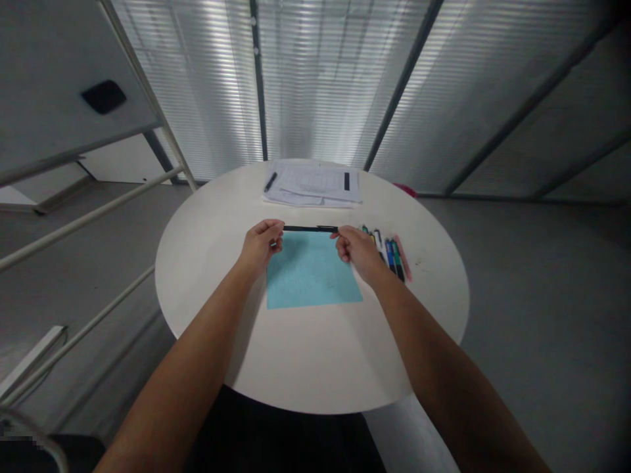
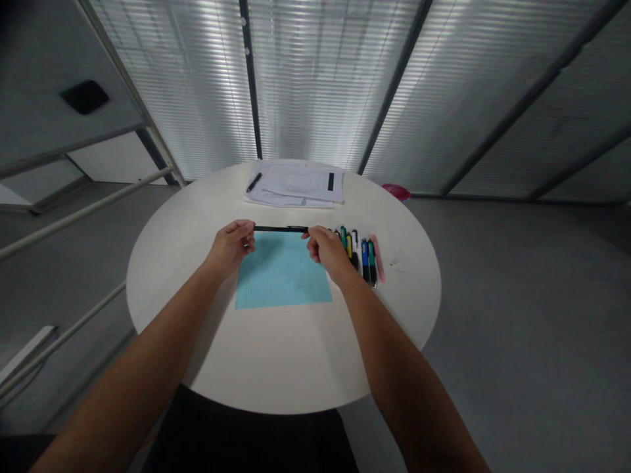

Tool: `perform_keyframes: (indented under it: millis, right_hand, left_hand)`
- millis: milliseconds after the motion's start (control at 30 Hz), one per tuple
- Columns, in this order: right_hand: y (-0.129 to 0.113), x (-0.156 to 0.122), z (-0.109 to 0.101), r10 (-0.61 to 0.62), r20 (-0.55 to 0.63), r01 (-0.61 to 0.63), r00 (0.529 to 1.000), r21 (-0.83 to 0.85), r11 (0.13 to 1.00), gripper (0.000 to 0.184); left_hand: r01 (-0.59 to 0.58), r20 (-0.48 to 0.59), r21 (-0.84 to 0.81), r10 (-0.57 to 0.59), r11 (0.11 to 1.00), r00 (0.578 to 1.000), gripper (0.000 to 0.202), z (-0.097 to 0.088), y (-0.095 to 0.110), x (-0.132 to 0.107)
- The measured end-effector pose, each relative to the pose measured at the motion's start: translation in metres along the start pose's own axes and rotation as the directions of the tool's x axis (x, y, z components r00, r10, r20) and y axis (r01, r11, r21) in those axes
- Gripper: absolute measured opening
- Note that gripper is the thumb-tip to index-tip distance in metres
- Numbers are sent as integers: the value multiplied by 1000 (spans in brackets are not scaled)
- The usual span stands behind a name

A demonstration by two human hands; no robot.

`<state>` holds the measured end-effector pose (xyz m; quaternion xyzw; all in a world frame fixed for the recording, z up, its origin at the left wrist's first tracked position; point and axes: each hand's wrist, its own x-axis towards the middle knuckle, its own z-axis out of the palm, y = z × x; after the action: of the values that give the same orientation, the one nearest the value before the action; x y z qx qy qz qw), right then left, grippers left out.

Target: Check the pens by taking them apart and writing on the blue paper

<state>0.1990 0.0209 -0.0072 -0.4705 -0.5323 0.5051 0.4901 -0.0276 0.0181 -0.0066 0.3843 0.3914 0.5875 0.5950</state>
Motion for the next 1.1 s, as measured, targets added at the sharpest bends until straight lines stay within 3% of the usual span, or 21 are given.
perform_keyframes:
  millis: [367,800,1100]
  right_hand:
    - [-1,-1,2,-11,19,12,1000,-17,1000,41]
    - [0,0,3,20,25,-21,999,39,999,37]
    - [1,1,5,-7,62,3,998,54,999,32]
  left_hand:
    - [1,10,32,-1,999,1000,28,1,0,-1]
    - [-51,-81,141,63,989,995,25,1,-4,2]
    - [-88,-120,223,117,971,986,34,-4,-8,6]
